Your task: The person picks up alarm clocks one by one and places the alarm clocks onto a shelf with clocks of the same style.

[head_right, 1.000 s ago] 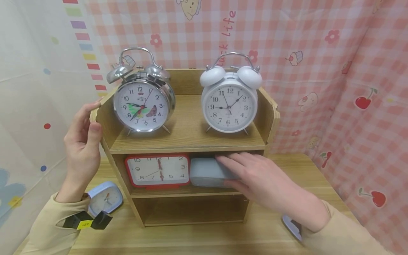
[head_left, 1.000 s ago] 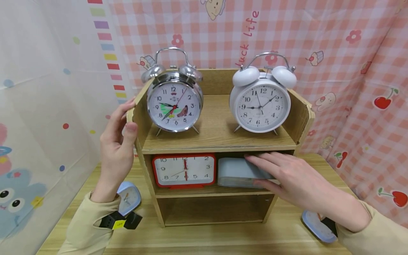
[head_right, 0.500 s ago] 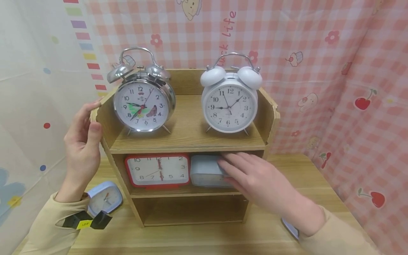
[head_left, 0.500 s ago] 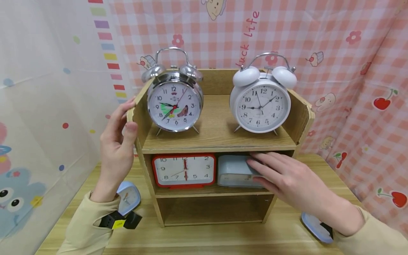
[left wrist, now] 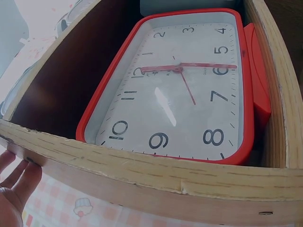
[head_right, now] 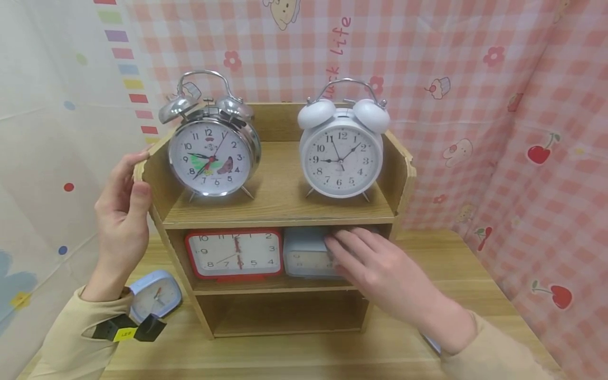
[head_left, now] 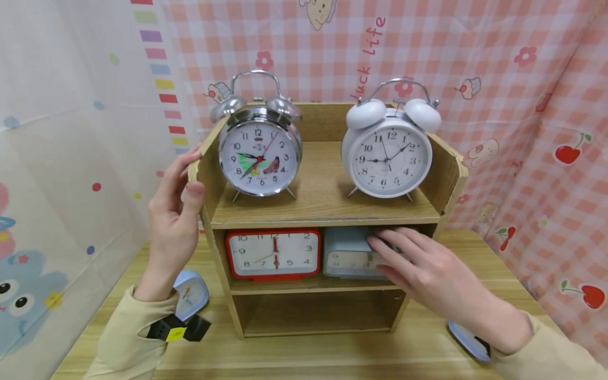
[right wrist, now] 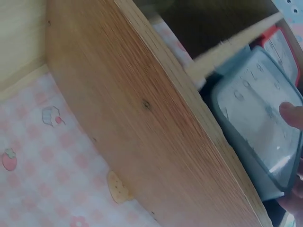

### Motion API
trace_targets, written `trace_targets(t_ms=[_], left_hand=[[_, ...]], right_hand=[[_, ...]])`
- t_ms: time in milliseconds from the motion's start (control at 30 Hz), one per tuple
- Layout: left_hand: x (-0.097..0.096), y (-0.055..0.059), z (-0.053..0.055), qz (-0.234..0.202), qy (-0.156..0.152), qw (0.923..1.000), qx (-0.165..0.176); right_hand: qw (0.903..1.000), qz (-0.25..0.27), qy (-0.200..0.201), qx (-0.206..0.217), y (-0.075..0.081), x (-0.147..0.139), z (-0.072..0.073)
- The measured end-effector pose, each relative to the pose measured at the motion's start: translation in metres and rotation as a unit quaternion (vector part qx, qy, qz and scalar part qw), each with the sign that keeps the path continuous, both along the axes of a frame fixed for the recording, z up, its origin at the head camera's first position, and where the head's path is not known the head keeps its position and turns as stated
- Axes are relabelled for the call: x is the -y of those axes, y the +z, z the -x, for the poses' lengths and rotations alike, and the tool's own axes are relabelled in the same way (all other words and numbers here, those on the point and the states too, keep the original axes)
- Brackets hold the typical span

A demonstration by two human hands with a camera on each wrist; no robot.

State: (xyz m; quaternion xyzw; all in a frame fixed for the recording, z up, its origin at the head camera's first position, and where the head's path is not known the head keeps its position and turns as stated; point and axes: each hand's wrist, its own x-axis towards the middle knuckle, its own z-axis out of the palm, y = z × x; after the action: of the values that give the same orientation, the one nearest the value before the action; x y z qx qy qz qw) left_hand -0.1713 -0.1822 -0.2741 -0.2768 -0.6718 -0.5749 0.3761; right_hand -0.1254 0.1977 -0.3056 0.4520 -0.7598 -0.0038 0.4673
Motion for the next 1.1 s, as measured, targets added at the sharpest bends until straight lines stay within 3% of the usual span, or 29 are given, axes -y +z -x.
trace_targets(t_ms=[433, 900, 1100], left_hand=[[0.0, -0.001, 0.0, -0.001, 0.006, 1.0, 0.004], [0.0, -0.001, -0.001, 0.006, 0.005, 0.9999, 0.011], [0.0, 0.0, 0.0, 0.005, 0.004, 0.9999, 0.009]], right_hand=[[0.9987, -0.01, -0.037, -0.033, -0.02, -0.003, 0.002], [0.9958, -0.046, -0.079, 0.004, -0.019, -0.005, 0.006], [0.9962, -0.046, -0.073, 0.007, -0.016, -0.004, 0.007]])
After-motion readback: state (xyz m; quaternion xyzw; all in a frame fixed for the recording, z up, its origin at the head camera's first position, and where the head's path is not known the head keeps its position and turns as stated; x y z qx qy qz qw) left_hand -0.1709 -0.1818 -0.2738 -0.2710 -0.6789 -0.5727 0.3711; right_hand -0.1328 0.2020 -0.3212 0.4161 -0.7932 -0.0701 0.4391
